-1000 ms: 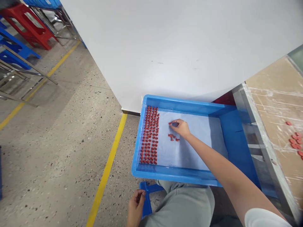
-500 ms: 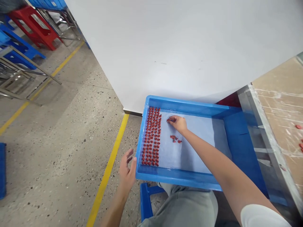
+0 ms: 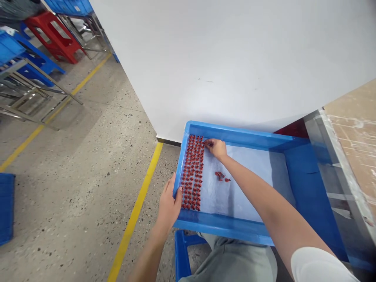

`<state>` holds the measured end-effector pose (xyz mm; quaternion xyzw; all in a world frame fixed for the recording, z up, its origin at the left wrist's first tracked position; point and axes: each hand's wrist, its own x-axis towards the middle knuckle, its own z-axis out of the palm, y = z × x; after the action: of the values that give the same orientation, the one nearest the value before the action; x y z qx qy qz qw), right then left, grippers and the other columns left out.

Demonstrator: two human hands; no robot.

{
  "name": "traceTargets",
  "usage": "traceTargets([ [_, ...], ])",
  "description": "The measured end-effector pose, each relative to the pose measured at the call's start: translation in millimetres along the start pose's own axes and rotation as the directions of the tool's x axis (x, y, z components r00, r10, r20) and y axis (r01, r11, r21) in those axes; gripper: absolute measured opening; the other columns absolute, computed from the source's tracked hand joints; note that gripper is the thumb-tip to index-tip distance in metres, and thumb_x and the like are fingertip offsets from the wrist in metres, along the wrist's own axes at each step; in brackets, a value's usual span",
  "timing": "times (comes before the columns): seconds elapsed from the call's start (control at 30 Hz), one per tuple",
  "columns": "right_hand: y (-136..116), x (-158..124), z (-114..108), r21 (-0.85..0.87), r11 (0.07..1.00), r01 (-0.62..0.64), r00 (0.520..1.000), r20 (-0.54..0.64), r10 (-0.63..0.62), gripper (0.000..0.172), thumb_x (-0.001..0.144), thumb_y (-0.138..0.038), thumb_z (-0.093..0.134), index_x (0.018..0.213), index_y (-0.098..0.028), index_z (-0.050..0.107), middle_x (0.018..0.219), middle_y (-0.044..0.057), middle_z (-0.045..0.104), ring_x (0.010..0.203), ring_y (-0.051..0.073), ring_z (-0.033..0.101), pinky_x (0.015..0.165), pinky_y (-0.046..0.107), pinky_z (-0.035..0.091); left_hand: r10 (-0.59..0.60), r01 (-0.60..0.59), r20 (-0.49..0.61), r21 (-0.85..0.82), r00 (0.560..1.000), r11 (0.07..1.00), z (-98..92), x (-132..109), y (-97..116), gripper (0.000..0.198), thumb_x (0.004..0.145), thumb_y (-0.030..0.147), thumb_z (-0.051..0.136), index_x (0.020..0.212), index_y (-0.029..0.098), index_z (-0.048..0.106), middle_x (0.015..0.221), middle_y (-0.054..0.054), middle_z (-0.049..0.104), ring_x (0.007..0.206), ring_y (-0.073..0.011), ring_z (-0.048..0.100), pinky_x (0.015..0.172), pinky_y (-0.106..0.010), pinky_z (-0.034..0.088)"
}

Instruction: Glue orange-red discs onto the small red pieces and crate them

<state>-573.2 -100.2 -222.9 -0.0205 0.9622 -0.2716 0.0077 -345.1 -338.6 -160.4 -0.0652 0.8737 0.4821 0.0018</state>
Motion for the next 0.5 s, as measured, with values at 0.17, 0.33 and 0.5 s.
traceTargets([
  [0.17,7,-35,-30,-0.019,1.0,0.014,1.0,0.015,-0.013,0.029,0.089,-0.033,0.049,0.109,-0.02,0.068,0.1,0.005,0.074,0.09,0.019,0.069,0.085,0.032,0.051,-0.001,0.001,0.009,-0.03,1.0,1.0,-0.7,1,3,0.05,0.093,0.031,0.044,0.142,0.025,0.038,0.139,-0.009,0.051,0.13,-0.0223,0.045,0.11,-0.043,0.034],
  [0.33,23,-98,-59,-0.016,0.99,0.142,0.962,0.239,-0.134,0.029,0.073,-0.05,0.07,0.088,-0.026,0.073,0.084,0.0,0.074,0.076,0.017,0.068,0.07,0.026,0.051,-0.026,0.025,-0.005,-0.041,1.0,0.999,-1.2,1,5,0.048,0.093,0.031,0.045,0.141,0.027,0.041,0.137,-0.008,0.052,0.128,-0.0231,0.047,0.108,-0.043,0.036],
  [0.5,32,-124,-52,-0.05,0.977,0.206,0.938,0.293,-0.183,0.017,0.074,-0.039,0.071,0.087,-0.029,0.074,0.083,-0.001,0.073,0.08,0.018,0.067,0.077,0.028,0.05,-0.024,0.024,-0.008,-0.047,1.0,0.999,-0.8,1,6,0.049,0.093,0.03,0.045,0.141,0.028,0.04,0.138,-0.007,0.052,0.127,-0.0226,0.048,0.108,-0.043,0.036],
])
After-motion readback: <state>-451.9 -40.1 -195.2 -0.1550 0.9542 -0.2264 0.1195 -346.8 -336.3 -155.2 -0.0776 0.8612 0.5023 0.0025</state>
